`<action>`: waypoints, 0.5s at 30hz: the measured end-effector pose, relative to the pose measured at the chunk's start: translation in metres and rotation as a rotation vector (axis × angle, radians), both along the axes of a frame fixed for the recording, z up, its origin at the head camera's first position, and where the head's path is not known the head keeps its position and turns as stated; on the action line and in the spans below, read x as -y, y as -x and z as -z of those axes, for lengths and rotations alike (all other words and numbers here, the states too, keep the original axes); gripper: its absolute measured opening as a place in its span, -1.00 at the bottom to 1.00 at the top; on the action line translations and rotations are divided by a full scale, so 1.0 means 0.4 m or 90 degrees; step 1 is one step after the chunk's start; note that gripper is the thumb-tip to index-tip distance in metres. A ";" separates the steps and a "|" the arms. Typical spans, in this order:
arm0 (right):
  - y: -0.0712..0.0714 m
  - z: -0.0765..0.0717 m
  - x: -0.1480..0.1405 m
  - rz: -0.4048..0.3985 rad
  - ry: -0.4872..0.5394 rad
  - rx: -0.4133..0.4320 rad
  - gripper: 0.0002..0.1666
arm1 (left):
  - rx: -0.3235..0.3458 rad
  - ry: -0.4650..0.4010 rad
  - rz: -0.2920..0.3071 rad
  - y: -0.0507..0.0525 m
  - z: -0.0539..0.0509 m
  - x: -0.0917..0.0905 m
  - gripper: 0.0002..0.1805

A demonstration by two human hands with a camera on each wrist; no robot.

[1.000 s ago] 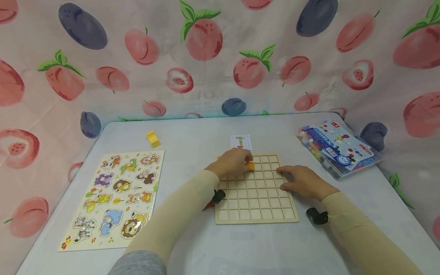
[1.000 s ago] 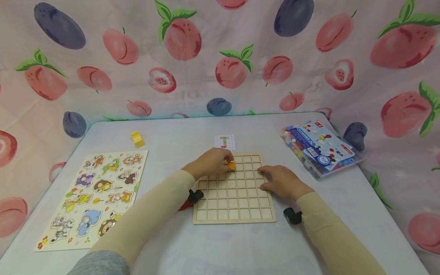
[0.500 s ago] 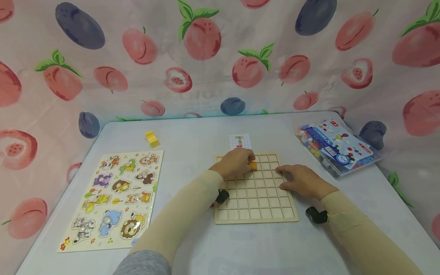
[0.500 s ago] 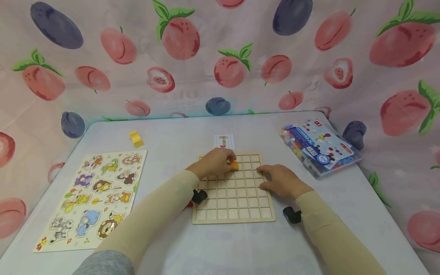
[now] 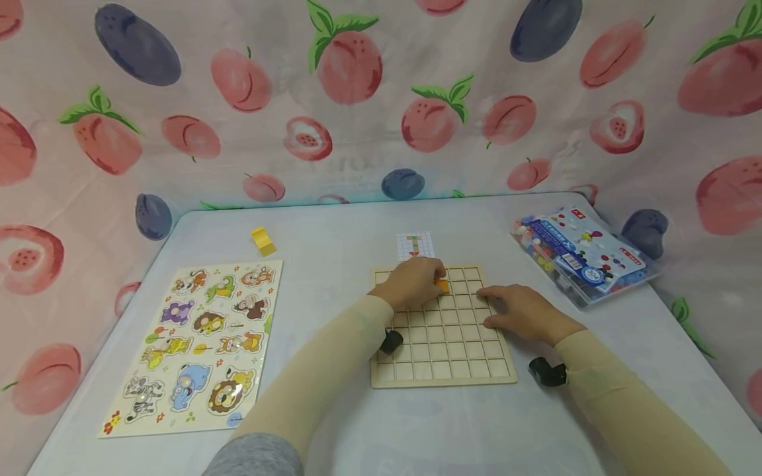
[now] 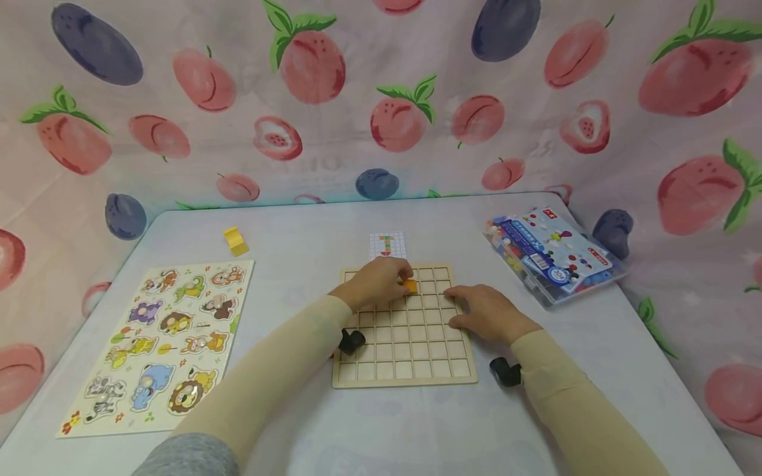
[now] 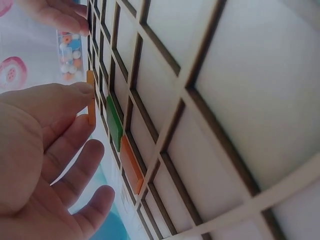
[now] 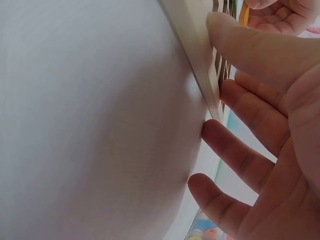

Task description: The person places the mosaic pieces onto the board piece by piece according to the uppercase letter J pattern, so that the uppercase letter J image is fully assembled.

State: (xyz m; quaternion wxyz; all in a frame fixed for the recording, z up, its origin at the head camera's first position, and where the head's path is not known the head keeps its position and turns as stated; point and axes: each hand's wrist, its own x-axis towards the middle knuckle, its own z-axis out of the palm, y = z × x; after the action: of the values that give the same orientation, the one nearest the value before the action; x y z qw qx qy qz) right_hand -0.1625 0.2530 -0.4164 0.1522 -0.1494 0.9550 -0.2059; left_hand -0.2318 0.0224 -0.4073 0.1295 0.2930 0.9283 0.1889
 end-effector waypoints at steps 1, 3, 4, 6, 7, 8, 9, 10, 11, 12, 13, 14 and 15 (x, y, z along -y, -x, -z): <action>0.000 0.000 0.000 0.000 0.000 0.000 -0.29 | 0.002 0.000 0.000 0.000 0.000 -0.001 -0.63; 0.001 0.000 0.000 0.000 -0.001 -0.001 -0.29 | 0.003 -0.002 0.000 0.001 0.001 -0.004 -0.64; 0.001 0.000 0.000 0.000 -0.001 -0.001 -0.29 | 0.005 -0.003 0.001 0.001 0.001 -0.005 -0.65; 0.001 0.000 0.000 0.001 -0.001 0.000 -0.29 | 0.003 -0.003 0.005 0.002 0.004 -0.007 -0.66; 0.001 0.000 -0.001 0.001 -0.001 0.001 -0.29 | 0.002 -0.004 0.007 0.002 0.004 -0.008 -0.67; 0.001 -0.001 0.000 0.001 0.000 0.001 -0.29 | 0.001 -0.005 0.008 0.002 0.006 -0.009 -0.67; 0.001 -0.001 -0.001 0.001 -0.001 0.002 -0.29 | -0.001 -0.004 0.009 0.002 0.006 -0.009 -0.67; 0.001 -0.001 -0.001 0.001 0.000 0.003 -0.29 | -0.001 -0.004 0.009 0.002 0.006 -0.009 -0.68; 0.001 -0.001 -0.001 0.001 0.000 0.003 -0.29 | -0.002 -0.003 0.008 0.002 0.007 -0.009 -0.68; 0.001 -0.001 -0.001 0.000 0.000 0.003 -0.29 | -0.001 -0.002 0.005 0.002 0.007 -0.009 -0.68; 0.001 -0.001 -0.001 0.000 0.000 0.002 -0.29 | -0.001 -0.001 0.004 0.002 0.008 -0.009 -0.68; 0.001 -0.002 -0.001 -0.001 -0.001 0.001 -0.29 | -0.001 0.001 0.001 0.002 0.009 -0.010 -0.68; 0.001 -0.001 -0.001 -0.002 -0.001 -0.001 -0.29 | 0.001 0.002 -0.001 0.002 0.010 -0.010 -0.68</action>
State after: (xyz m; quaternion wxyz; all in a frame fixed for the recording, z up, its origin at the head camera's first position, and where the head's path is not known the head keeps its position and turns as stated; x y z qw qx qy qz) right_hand -0.1628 0.2534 -0.4159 0.1519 -0.1508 0.9551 -0.2049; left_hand -0.2326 0.0263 -0.4111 0.1306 0.2916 0.9287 0.1882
